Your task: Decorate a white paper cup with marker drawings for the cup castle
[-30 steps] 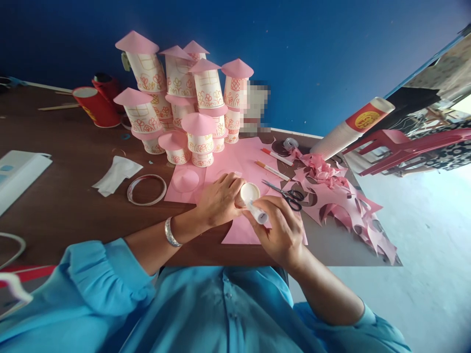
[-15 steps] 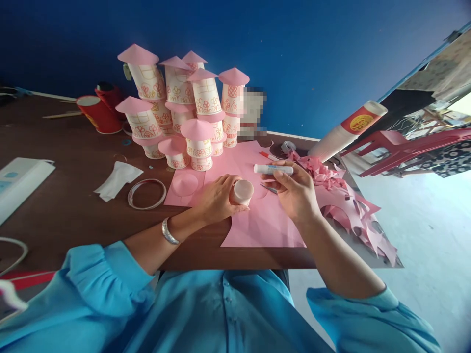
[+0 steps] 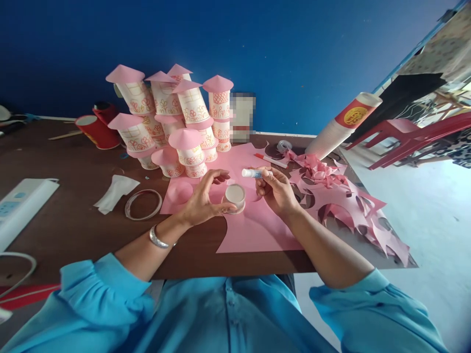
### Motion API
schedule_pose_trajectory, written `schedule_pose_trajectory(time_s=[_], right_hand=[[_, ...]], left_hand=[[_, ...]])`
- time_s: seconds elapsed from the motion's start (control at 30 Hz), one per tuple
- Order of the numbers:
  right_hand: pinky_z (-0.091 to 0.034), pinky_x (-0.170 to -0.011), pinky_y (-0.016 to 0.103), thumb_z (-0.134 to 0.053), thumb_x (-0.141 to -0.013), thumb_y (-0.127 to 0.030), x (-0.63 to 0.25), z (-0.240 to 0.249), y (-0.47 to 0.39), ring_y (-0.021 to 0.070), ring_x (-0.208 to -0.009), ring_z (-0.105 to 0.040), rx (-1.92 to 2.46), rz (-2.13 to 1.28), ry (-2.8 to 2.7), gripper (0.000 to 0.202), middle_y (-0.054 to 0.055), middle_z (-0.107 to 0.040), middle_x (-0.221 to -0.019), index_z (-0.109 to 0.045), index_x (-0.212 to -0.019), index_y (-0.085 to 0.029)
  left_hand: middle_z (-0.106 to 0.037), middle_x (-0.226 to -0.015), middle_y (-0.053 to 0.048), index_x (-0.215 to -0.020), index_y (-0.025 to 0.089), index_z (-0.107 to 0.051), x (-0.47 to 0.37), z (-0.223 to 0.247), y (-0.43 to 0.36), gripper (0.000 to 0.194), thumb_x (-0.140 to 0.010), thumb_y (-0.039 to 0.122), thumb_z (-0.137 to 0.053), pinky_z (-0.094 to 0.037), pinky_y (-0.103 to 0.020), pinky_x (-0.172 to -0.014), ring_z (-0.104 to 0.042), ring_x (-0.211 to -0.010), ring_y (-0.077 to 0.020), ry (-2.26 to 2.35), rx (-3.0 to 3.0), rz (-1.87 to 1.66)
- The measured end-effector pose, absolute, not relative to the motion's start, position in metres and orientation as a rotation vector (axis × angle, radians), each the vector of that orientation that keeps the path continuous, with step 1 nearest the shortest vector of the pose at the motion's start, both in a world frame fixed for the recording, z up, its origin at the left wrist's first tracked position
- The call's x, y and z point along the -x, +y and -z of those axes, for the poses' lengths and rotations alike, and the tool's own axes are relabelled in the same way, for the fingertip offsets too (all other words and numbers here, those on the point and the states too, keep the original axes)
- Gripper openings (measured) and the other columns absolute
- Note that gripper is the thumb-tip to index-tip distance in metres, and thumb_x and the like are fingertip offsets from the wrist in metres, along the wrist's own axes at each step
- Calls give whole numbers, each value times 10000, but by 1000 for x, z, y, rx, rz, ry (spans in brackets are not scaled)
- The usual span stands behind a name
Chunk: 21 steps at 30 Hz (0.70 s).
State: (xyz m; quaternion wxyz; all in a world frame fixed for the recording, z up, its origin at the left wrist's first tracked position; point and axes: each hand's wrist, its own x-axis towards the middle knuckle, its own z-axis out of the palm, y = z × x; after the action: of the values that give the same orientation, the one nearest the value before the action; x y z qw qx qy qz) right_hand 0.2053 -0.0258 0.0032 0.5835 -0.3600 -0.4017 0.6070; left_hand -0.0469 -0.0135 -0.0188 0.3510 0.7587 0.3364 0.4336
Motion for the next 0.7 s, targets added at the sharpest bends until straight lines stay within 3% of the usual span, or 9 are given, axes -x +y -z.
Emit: schedule_pose_trajectory(time_s=[0.13,0.27,0.5,0.6,0.7], right_hand=[[-502,-501,230,-991,-769,-567,-210,-9,-29,86,-541,-550,764,-1464,-937,465,-55,-639,-733,-759,-983,-226],[-541,-543,242,-929,-844,-552,-208,-19,-36,97,-600,-583,644,-1531,-964,411,-25,-694,-833,-768,-1040,-229],[-579,-610,270,-979,-819,-512,-197,-28,-53,121,-609,-655,577,-1583,-1052,414,-19,-759,-837,-746,-1040,-250],[-592,-631,282,-1016,-784,-499,-195,-28,-55,133,-599,-675,590,-1594,-1086,434,-35,-724,-741,-744,-994,-235],[-560,-585,280,-985,-798,-596,-196,-25,-52,128,-558,-645,628,-1566,-1109,478,-23,-720,-717,-754,-959,-210]], left_hand=[[-734,-1320,-141,-1411,246,-641,48,18,-13,841,-773,715,-922,-609,-470,-1035,-715,-1171,-289,844,-2038,-1187],[-748,-1243,-118,-1351,230,-676,45,1,-16,644,-888,634,-868,-621,-417,-972,-719,-1082,-239,848,-2080,-1386],[-778,-1025,-48,-1206,250,-780,19,-37,-37,427,-907,534,-890,-586,-316,-758,-692,-865,-171,803,-2107,-1464],[-803,-1015,-49,-1136,264,-820,4,-43,-41,293,-953,490,-856,-599,-332,-808,-726,-905,-180,778,-2000,-1492],[-823,-988,-40,-1039,275,-844,-5,-47,-41,200,-957,456,-860,-610,-346,-854,-746,-920,-181,763,-1941,-1545]])
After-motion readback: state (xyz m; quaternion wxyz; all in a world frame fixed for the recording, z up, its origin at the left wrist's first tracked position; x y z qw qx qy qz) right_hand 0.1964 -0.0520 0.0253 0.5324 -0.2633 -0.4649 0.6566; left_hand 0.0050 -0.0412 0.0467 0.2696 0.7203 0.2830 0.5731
